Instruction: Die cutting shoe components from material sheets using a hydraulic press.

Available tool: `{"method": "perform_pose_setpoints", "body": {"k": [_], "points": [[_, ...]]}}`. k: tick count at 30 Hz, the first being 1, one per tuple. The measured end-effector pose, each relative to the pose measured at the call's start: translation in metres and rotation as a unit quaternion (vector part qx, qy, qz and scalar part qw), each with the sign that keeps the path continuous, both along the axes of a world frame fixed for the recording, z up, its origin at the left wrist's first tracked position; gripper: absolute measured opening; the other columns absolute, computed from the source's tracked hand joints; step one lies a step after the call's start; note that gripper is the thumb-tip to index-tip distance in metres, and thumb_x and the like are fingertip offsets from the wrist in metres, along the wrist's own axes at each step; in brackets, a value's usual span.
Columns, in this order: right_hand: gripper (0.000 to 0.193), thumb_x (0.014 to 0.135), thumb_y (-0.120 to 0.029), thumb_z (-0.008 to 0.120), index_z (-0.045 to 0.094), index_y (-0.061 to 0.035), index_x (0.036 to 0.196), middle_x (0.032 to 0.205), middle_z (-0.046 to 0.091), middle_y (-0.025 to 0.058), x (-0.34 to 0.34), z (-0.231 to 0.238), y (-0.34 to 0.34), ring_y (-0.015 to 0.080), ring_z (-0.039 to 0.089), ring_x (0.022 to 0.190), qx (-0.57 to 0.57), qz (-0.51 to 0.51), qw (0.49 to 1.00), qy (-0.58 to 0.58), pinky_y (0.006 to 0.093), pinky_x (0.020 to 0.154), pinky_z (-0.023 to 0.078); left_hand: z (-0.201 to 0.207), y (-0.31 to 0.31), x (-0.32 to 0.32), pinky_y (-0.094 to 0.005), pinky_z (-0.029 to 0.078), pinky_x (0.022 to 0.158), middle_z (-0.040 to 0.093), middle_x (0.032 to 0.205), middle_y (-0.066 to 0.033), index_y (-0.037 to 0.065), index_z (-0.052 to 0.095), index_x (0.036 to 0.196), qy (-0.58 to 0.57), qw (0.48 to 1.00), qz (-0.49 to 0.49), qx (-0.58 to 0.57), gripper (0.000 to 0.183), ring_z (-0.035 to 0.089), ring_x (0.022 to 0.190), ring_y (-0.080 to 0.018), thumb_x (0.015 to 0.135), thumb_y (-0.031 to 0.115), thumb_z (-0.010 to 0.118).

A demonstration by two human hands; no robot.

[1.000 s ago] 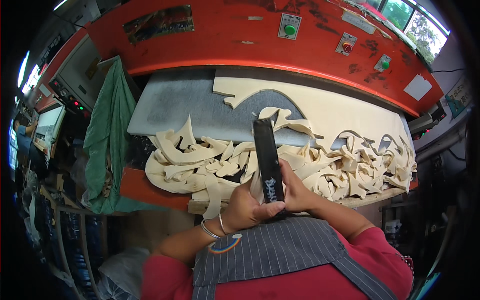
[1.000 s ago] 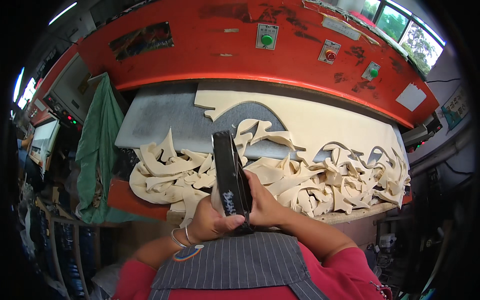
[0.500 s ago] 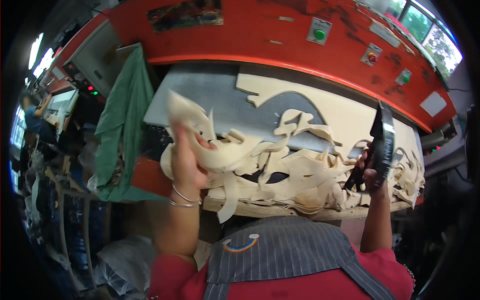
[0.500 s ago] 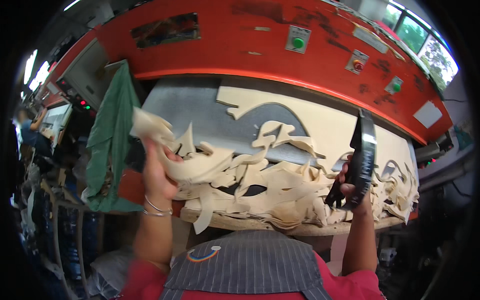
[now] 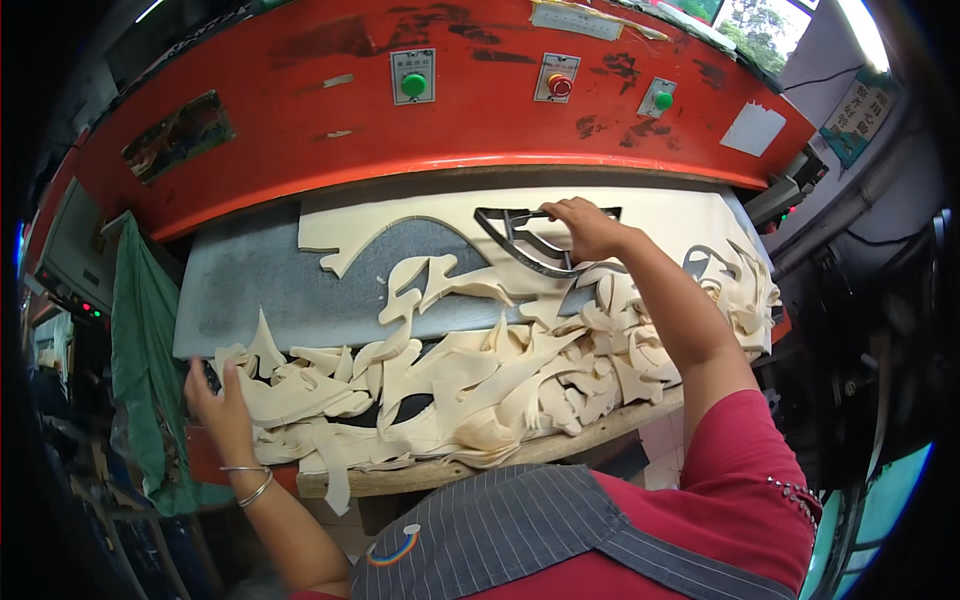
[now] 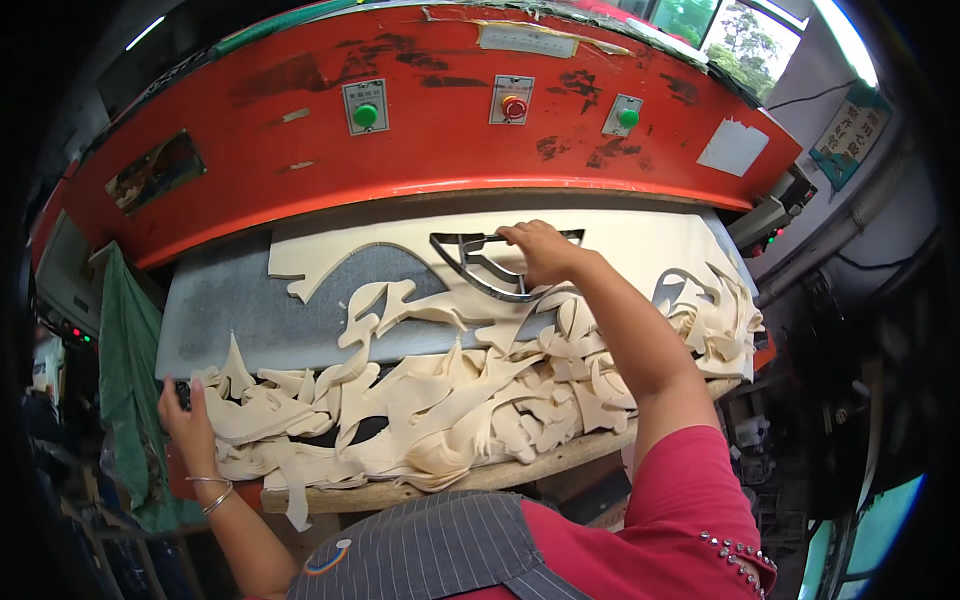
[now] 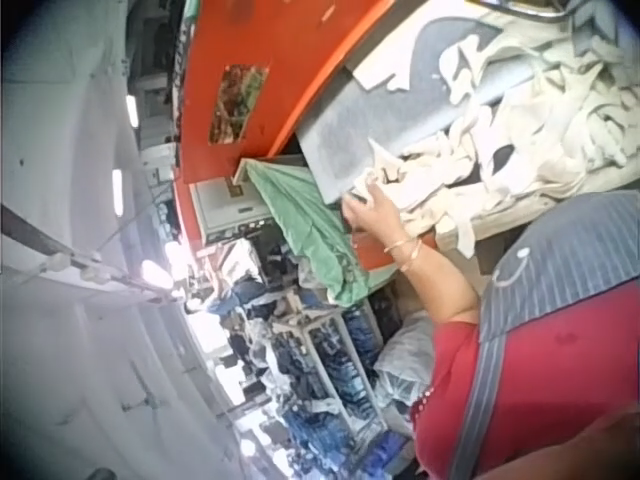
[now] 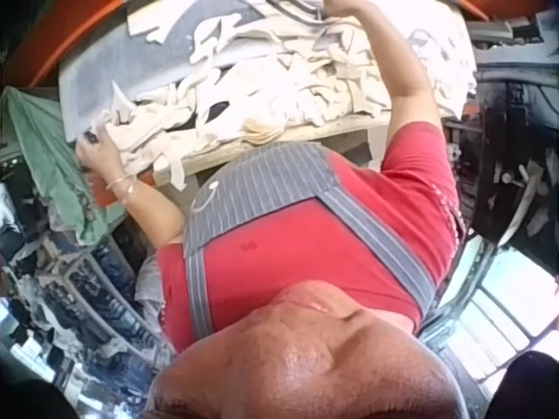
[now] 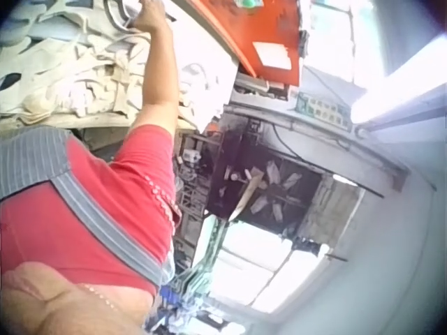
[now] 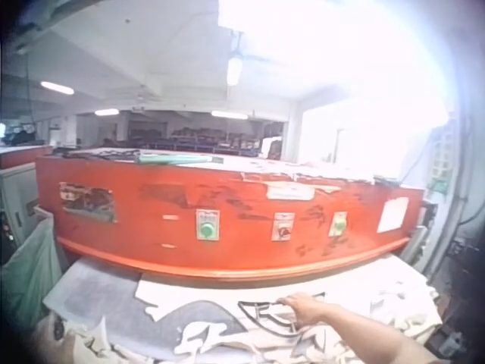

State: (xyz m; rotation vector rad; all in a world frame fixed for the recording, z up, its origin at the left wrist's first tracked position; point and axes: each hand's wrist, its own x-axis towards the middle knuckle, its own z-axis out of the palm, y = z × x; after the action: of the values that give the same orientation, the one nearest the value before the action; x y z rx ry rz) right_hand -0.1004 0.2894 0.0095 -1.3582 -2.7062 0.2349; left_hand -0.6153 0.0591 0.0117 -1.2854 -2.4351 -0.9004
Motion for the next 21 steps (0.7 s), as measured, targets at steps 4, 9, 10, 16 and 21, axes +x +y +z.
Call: {"method": "perform_pose_setpoints", "body": {"k": [4, 9, 10, 16, 21], "points": [[0.085, 0.056, -0.014, 0.075, 0.041, -0.0038, 0.133, 0.118, 0.055, 0.0180, -0.001, -0.024, 0.026, 0.0355, 0.049, 0.112, -0.018, 0.011, 0.999, -0.025, 0.0397, 0.098, 0.038, 0.008, 0.068, 0.131, -0.0354, 0.036, 0.101, 0.056, 0.121, -0.0133, 0.001, 0.053, 0.121, -0.303, 0.907, -0.287, 0.060, 0.041, 0.051, 0.115, -0.0234, 0.087, 0.022, 0.063], [0.097, 0.062, -0.028, 0.080, 0.029, -0.0157, 0.144, 0.143, 0.028, 0.0225, 0.001, -0.033, 0.014, 0.0373, 0.025, 0.134, 0.004, -0.007, 0.997, 0.083, 0.0484, 0.113, 0.017, -0.042, 0.135, 0.266, -0.0356, 0.044, 0.091, 0.061, 0.114, -0.0162, 0.002, 0.058, 0.109, -0.301, 0.865, -0.397, -0.062, 0.034, 0.059, 0.102, -0.0280, 0.083, 0.023, 0.064], [0.099, 0.060, -0.032, 0.081, 0.029, -0.0179, 0.144, 0.145, 0.024, 0.0236, 0.014, -0.037, 0.005, 0.0392, 0.022, 0.135, 0.004, -0.050, 0.992, 0.113, 0.0488, 0.112, 0.016, -0.052, 0.146, 0.286, -0.0383, 0.042, 0.094, 0.060, 0.115, -0.0156, 0.004, 0.059, 0.106, -0.331, 0.860, -0.374, -0.107, 0.031, 0.058, 0.105, -0.0287, 0.082, 0.022, 0.064], [0.095, 0.057, -0.042, 0.084, 0.038, -0.0214, 0.138, 0.148, 0.012, 0.0296, 0.058, -0.079, -0.031, 0.0437, 0.011, 0.138, 0.019, -0.156, 0.975, 0.156, 0.0523, 0.111, 0.015, -0.109, 0.163, 0.313, -0.0472, 0.024, 0.105, 0.056, 0.123, -0.0155, 0.010, 0.056, 0.096, -0.107, 0.921, -0.373, -0.024, 0.021, 0.047, 0.120, -0.0292, 0.078, 0.017, 0.062], [0.070, 0.058, -0.043, 0.083, 0.055, -0.0144, 0.115, 0.141, 0.021, 0.0357, 0.062, -0.099, -0.028, 0.0475, 0.018, 0.135, 0.024, -0.157, 0.964, 0.213, 0.0556, 0.110, 0.014, -0.110, 0.160, 0.319, -0.0450, 0.023, 0.107, 0.054, 0.127, -0.0168, 0.010, 0.057, 0.098, -0.061, 0.926, -0.372, 0.004, 0.021, 0.046, 0.122, -0.0302, 0.079, 0.019, 0.060]]}}
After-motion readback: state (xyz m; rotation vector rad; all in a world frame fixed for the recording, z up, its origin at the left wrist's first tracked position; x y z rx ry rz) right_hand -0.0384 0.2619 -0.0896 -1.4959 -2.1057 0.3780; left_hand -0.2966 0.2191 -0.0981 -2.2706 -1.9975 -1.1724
